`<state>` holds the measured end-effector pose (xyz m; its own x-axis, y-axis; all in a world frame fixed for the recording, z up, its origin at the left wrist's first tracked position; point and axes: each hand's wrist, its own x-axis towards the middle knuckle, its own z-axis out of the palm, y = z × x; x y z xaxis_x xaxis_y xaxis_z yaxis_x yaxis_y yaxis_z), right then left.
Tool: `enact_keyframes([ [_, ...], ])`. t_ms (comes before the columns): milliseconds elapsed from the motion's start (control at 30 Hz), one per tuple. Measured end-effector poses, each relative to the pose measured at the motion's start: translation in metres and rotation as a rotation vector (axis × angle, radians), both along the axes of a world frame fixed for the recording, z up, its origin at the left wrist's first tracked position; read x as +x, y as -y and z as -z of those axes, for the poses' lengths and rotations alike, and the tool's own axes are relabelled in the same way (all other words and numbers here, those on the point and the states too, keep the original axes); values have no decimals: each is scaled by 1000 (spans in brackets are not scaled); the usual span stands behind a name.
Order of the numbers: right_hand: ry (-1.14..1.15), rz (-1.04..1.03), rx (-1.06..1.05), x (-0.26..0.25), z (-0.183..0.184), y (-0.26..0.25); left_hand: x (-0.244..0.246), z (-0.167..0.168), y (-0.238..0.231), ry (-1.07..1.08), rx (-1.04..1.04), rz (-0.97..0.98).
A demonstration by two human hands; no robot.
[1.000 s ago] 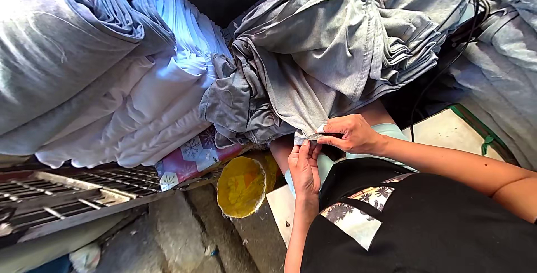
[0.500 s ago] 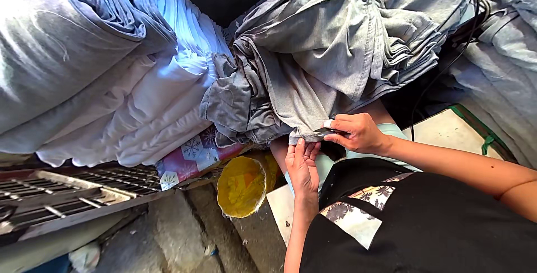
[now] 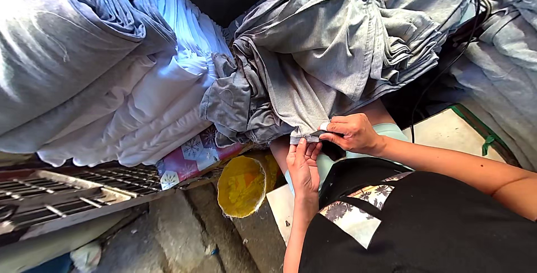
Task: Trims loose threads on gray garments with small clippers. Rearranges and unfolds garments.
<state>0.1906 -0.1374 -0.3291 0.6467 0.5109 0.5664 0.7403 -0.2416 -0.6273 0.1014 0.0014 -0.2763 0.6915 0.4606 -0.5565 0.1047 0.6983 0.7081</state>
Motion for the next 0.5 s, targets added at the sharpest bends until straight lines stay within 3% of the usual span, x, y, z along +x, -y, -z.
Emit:
enact_keyframes([
  [200,108,-81,26,-2,0,2,0,3,-1,-1,13,8],
  [367,60,0,41,-3,-12,-3,-2,6,-1,8,36,15],
  [500,222,-18,-8,-6,-6,-15,-3,8,1,51,2,44],
])
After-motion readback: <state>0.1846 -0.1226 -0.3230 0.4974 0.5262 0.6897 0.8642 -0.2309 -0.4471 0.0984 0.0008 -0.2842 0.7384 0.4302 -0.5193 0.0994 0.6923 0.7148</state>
